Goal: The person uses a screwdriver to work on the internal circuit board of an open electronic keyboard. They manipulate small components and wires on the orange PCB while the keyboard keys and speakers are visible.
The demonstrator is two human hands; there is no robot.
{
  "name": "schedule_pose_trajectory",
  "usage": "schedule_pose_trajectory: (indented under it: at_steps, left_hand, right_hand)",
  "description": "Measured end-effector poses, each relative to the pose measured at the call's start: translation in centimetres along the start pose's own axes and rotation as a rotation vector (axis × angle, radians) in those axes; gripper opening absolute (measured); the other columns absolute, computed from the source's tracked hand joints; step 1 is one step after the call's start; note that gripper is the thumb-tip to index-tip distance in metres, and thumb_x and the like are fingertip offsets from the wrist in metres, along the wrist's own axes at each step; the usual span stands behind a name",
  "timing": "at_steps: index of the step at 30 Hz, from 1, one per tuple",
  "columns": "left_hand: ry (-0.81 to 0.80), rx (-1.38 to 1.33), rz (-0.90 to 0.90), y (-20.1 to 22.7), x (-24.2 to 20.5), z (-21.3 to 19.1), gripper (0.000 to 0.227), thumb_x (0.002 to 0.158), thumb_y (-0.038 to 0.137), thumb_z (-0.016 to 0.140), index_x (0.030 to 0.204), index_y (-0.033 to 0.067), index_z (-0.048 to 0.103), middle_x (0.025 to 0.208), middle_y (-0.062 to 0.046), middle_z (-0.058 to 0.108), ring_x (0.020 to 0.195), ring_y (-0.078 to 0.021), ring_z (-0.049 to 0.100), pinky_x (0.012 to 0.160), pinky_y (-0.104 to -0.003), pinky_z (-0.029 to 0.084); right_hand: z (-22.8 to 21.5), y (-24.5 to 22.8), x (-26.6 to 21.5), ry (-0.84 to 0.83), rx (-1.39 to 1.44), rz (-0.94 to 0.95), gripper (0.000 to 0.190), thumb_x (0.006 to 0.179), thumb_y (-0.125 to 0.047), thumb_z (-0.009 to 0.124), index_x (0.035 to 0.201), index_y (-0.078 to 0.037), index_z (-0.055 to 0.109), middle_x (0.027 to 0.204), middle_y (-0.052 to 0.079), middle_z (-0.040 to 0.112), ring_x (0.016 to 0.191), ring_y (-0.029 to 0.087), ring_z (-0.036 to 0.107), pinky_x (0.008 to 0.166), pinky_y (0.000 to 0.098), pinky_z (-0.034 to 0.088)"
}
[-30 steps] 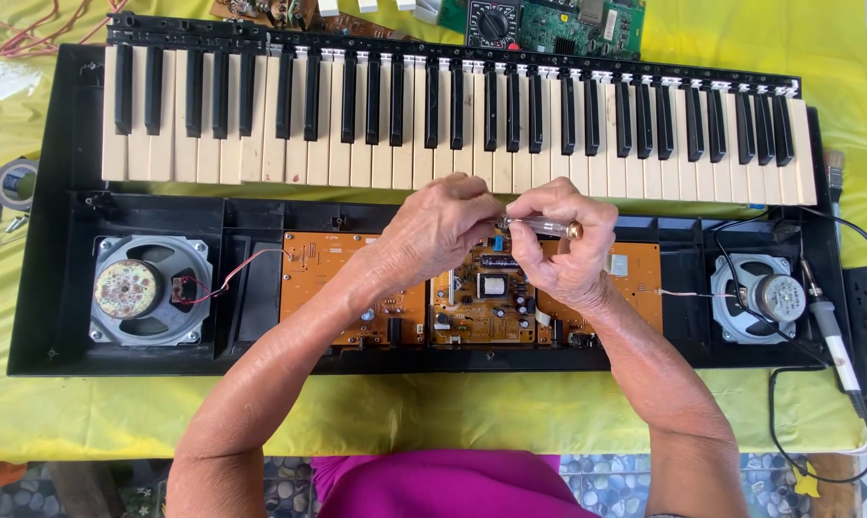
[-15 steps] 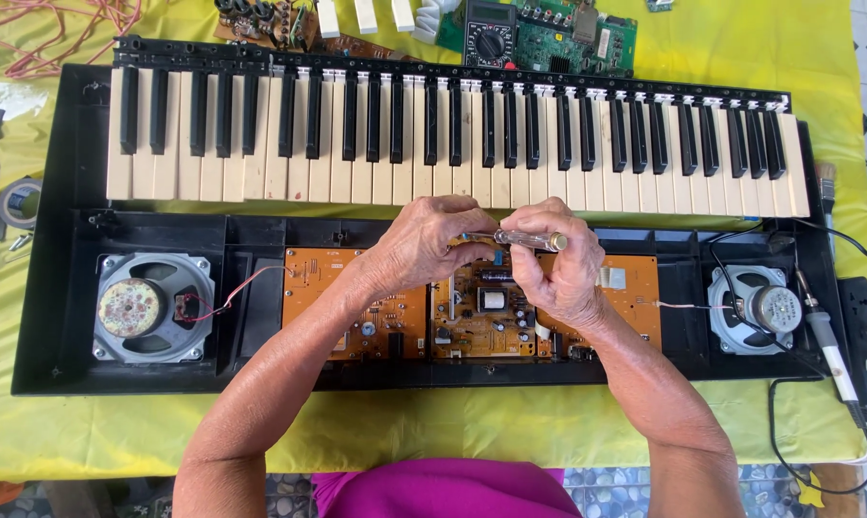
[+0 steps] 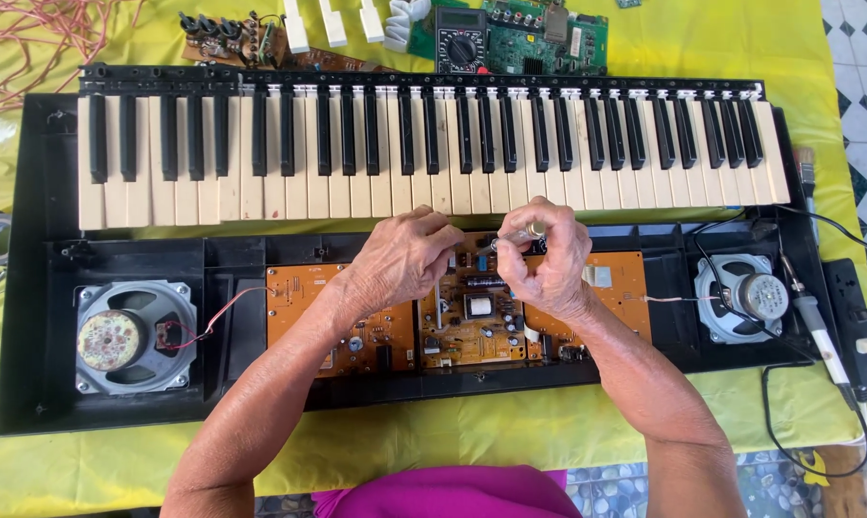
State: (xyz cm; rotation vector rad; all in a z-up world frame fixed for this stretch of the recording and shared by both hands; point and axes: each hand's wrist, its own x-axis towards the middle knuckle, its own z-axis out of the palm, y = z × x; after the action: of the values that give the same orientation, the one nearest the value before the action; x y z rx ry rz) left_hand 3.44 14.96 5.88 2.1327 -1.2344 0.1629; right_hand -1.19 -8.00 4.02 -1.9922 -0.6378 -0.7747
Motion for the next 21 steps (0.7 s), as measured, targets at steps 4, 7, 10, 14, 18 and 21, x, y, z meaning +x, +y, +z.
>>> schedule_pose_trajectory:
  at_steps: [4,7,10,14,18,21]
  left_hand:
    - [-0.042,0.134,0.042,0.3,-0.3,0.3,0.010,0.090,0.013,0.064,0.096,0.0117,0.072,0.085,-0.009,0.072,0.086,-0.0245,0.073,0.073,-0.034,0.062]
    - [-0.009,0.141,0.005,-0.6,-0.7,0.8,0.012,0.093,0.006,0.059,0.094,0.0088,0.071,0.083,-0.013,0.072,0.081,-0.0269,0.074,0.073,-0.037,0.064]
    - [0.010,0.180,0.003,-0.4,-0.6,-0.5,0.014,0.093,0.006,0.058,0.095,0.0095,0.070,0.084,-0.012,0.072,0.081,-0.0266,0.074,0.072,-0.036,0.064]
    - [-0.050,0.141,-0.043,-0.2,-0.9,-1.8,0.012,0.090,0.007,0.058,0.091,0.0099,0.069,0.080,-0.010,0.072,0.078,-0.0253,0.074,0.067,-0.035,0.062]
    - [-0.232,0.065,-0.226,-0.3,-1.0,-2.2,0.007,0.090,0.016,0.068,0.089,0.0122,0.073,0.083,-0.011,0.075,0.077,-0.0289,0.077,0.069,-0.040,0.064]
    - [-0.294,0.031,-0.271,-0.9,-1.1,-1.3,0.011,0.088,0.022,0.073,0.092,0.0121,0.074,0.086,-0.011,0.076,0.079,-0.0315,0.078,0.070,-0.044,0.064]
  right_hand:
    - [-0.2,0.4,-0.1,0.045,-0.016,0.020,0.025,0.093,-0.022,0.069,0.104,-0.008,0.052,0.074,0.007,0.069,0.049,0.012,0.056,0.041,0.0242,0.048]
    - [-0.4,0.7,0.1,0.076,0.012,0.025,0.024,0.094,-0.017,0.067,0.108,-0.006,0.051,0.074,0.008,0.067,0.047,0.013,0.056,0.042,0.0259,0.049]
    - [-0.7,-1.1,1.2,0.067,-0.050,0.032,0.021,0.096,-0.017,0.065,0.107,-0.005,0.052,0.086,0.009,0.073,0.063,0.018,0.068,0.052,0.0285,0.055]
    - [-0.1,-0.8,1.0,0.028,0.019,0.013,0.018,0.096,-0.014,0.063,0.105,-0.005,0.050,0.087,0.010,0.073,0.065,0.019,0.068,0.052,0.0290,0.055]
    - [-0.2,-0.1,0.1,0.068,0.125,0.037,0.015,0.102,-0.020,0.060,0.104,-0.009,0.050,0.088,0.011,0.072,0.069,0.019,0.070,0.054,0.0271,0.058]
    - [-1.0,0.1,0.1,0.090,0.150,0.058,0.015,0.106,-0.025,0.055,0.102,-0.011,0.049,0.087,0.010,0.070,0.067,0.016,0.069,0.053,0.0252,0.059]
